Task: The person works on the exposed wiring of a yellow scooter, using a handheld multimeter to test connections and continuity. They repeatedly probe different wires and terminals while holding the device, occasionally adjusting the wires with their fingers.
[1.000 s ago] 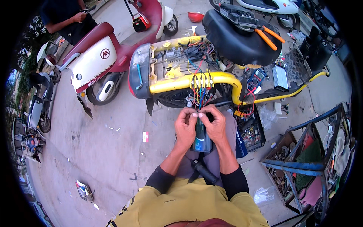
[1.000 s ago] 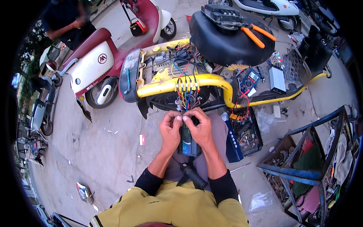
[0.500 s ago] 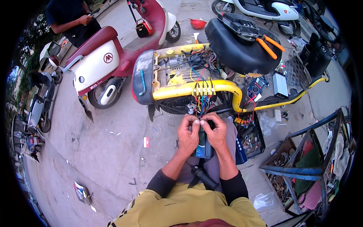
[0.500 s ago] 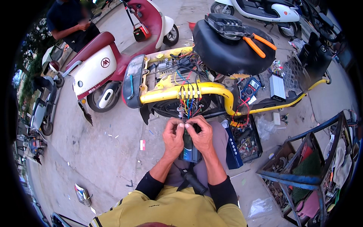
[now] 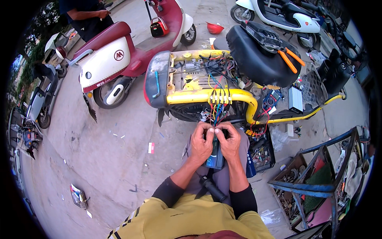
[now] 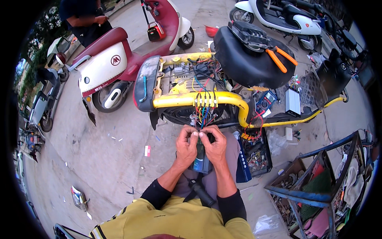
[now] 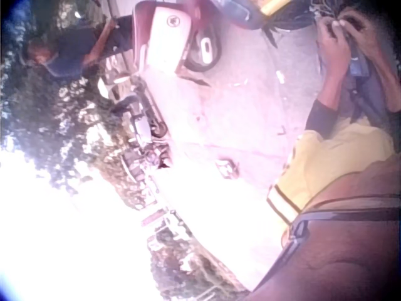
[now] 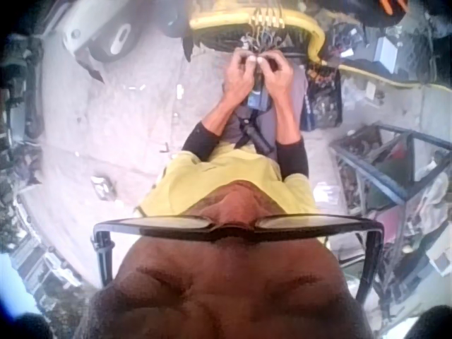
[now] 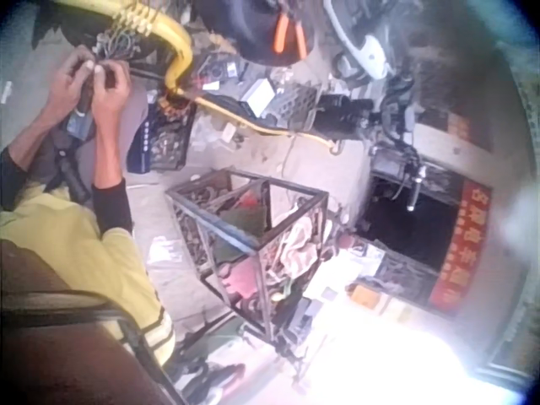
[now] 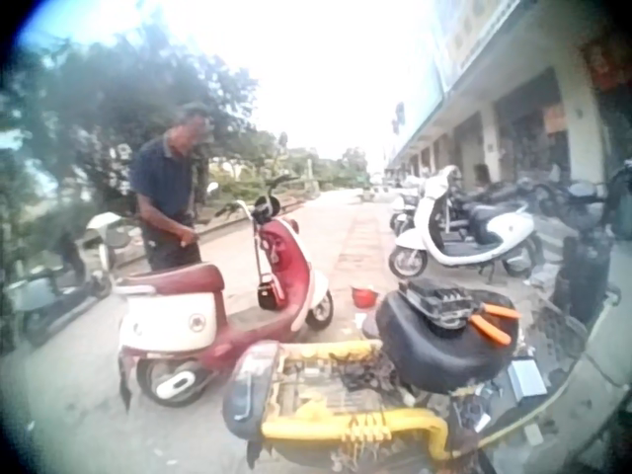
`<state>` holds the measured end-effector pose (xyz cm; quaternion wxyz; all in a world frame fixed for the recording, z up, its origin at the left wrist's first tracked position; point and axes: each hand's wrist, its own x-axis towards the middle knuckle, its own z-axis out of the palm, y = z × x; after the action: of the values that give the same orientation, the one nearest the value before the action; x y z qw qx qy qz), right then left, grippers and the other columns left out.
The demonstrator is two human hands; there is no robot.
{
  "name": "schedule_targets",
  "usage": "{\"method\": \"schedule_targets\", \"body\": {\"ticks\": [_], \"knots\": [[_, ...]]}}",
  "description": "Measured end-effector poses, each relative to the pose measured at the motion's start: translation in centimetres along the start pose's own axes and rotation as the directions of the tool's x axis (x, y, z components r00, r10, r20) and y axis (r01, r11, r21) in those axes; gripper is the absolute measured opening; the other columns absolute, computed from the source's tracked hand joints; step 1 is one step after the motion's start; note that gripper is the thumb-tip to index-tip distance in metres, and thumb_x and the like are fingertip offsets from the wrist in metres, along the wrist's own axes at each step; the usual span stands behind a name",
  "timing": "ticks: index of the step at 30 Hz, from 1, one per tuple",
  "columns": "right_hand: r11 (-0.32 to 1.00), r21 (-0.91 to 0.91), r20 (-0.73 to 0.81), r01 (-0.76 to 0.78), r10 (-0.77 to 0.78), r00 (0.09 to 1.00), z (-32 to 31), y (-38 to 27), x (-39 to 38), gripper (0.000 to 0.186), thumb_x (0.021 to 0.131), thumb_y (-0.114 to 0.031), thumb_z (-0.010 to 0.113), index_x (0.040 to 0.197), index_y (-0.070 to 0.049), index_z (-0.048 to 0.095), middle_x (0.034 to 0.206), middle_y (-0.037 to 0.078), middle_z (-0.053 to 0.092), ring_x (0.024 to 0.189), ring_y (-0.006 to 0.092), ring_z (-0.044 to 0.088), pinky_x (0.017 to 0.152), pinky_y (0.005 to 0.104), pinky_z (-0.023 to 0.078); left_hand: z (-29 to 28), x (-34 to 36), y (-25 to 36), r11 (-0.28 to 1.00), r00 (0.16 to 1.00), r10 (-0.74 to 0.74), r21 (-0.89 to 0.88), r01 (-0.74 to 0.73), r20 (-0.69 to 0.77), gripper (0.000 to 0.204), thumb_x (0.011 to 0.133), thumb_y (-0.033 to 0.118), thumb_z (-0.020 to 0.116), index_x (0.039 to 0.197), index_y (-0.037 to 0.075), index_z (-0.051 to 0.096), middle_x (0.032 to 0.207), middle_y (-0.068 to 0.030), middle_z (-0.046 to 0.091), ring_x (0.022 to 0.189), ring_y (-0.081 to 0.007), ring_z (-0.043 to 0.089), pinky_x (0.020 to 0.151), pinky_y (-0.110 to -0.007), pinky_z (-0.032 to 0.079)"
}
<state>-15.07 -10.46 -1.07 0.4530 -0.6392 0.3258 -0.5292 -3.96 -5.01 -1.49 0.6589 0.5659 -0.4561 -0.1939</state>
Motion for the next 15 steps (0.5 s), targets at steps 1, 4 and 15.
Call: {"method": "schedule_targets", "body": {"ticks": [1,4,15], "knots": [[1.000,-0.001,0.002,0.002,-0.002,1.000,-0.03,-0.06,-0.01,0.010,0.088,0.003,0.075,0.096,0.003,0.070,0.094,0.010,0.070,0.088,0.0186,0.066,0.081,0.0312,0.052,0.04,0.04,0.12,1.000,1.000,0.003,0.001,-0.003,-0.001,0.007,0.102,0.006,0.064,0.100,0.000,0.060,0.089,-0.0102,0.060,0.074,-0.0202,0.057,0.069,-0.035,0.048],[1.000,-0.004,0.007,0.008,-0.008,1.000,-0.08,-0.22,-0.02,0.008,0.090,0.004,0.074,0.096,0.004,0.070,0.095,0.008,0.069,0.090,0.0155,0.064,0.081,0.0289,0.051,0.07,0.16,0.62,0.998,0.999,0.048,0.041,-0.047,-0.008,0.008,0.102,0.006,0.063,0.100,0.000,0.060,0.089,-0.0107,0.061,0.075,-0.0208,0.058,0.069,-0.035,0.049],[0.999,0.032,-0.016,-0.015,0.016,1.000,0.17,-0.22,-0.16,0.010,0.089,0.004,0.075,0.099,0.004,0.072,0.094,0.010,0.071,0.088,0.0182,0.066,0.081,0.0305,0.052,0.04,0.07,1.02,1.000,1.000,-0.012,0.002,0.012,0.003,0.006,0.103,0.004,0.063,0.099,0.000,0.060,0.091,-0.0065,0.059,0.079,-0.0135,0.054,0.071,-0.030,0.047]]}}
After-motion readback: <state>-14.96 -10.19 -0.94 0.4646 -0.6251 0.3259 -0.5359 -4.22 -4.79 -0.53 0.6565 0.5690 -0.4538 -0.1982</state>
